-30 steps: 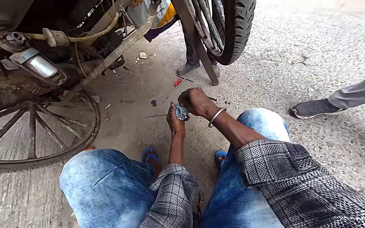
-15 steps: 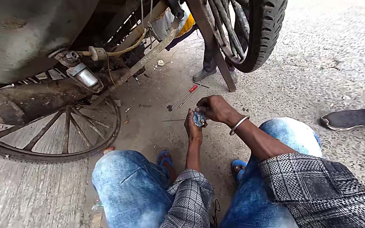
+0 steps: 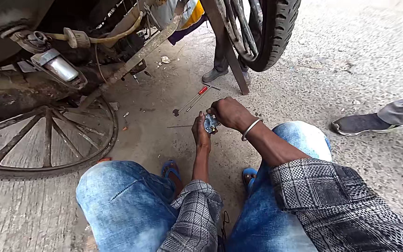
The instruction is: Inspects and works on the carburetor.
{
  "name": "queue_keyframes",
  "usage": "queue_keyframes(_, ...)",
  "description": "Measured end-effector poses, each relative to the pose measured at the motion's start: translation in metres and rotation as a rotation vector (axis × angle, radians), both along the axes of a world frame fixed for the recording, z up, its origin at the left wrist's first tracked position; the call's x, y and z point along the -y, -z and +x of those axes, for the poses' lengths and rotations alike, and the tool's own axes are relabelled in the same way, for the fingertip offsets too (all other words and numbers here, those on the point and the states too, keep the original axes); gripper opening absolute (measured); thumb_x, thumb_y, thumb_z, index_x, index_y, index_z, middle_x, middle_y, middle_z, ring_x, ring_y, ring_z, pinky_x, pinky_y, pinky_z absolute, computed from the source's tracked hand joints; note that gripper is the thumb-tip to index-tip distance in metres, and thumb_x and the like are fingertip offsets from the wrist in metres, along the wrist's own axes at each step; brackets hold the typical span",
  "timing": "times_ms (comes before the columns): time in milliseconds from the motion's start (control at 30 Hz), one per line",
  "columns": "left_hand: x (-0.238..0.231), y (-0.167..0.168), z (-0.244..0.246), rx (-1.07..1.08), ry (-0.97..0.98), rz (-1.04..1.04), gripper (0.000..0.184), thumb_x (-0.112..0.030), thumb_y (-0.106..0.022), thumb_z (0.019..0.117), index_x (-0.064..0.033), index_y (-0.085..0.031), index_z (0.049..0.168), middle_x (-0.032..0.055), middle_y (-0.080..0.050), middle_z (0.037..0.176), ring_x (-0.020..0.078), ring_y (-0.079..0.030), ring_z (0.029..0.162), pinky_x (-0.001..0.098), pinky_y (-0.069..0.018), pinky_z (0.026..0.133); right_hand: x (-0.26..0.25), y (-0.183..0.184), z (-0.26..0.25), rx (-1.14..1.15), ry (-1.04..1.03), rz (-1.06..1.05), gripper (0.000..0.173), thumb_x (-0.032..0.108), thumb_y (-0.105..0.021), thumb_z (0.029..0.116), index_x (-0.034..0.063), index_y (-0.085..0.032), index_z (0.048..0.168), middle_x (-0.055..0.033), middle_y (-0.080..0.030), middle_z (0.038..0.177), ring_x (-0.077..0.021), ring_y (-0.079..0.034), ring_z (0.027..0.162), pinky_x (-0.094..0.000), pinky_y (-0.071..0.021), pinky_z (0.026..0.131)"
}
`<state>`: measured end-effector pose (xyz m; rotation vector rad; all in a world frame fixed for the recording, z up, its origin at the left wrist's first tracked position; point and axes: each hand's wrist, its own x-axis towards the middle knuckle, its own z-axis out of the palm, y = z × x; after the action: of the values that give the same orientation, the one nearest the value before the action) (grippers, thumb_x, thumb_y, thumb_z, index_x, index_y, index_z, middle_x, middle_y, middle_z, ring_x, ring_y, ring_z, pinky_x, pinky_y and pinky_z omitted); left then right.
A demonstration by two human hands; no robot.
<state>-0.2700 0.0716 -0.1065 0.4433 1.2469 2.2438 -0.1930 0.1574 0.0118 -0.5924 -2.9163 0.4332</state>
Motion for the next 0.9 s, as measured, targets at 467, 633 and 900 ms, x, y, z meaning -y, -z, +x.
queue_keyframes(467,0.003,-0.005,-0.001,0.089,0.040,0.053,0.049,-0.050,-0.038,0.1092,-0.0080,-0.064,0.113,0.0094,-0.069,0.092,0.0153,-0.064,0.064,0.0288,-0.0542,0.053,-0.004,-0.005,0.002,-0.189,-0.104,-0.162,0.014,0.007,-0.069,0.0932,0.0092,-0.078,0.103,-0.0064,-0.076,0.092,-0.0209,-0.071,0.086,-0.0456,-0.0541,0.085)
queue_keyframes(633,0.004,-0.002,-0.004,0.084,0.072,0.065,0.045,-0.046,-0.039,0.1088,-0.0087,-0.063,0.111,0.0097,-0.069,0.095,0.0163,-0.065,0.068,0.0303,-0.0549,0.055,-0.004,-0.007,0.006,-0.166,-0.095,-0.127,0.013,0.009,-0.067,0.0959,0.0122,-0.078,0.103,-0.0065,-0.075,0.091,-0.0229,-0.071,0.085,-0.0474,-0.0552,0.082)
queue_keyframes(900,0.009,-0.007,-0.004,0.154,0.087,0.126,0.046,-0.046,-0.035,0.1089,-0.0090,-0.062,0.110,0.0091,-0.068,0.091,0.0152,-0.064,0.063,0.0280,-0.0535,0.051,-0.003,-0.015,0.007,-0.162,-0.070,-0.238,0.020,0.004,-0.061,0.0986,0.0071,-0.074,0.113,-0.0078,-0.074,0.099,-0.0185,-0.069,0.083,-0.0413,-0.0550,0.082)
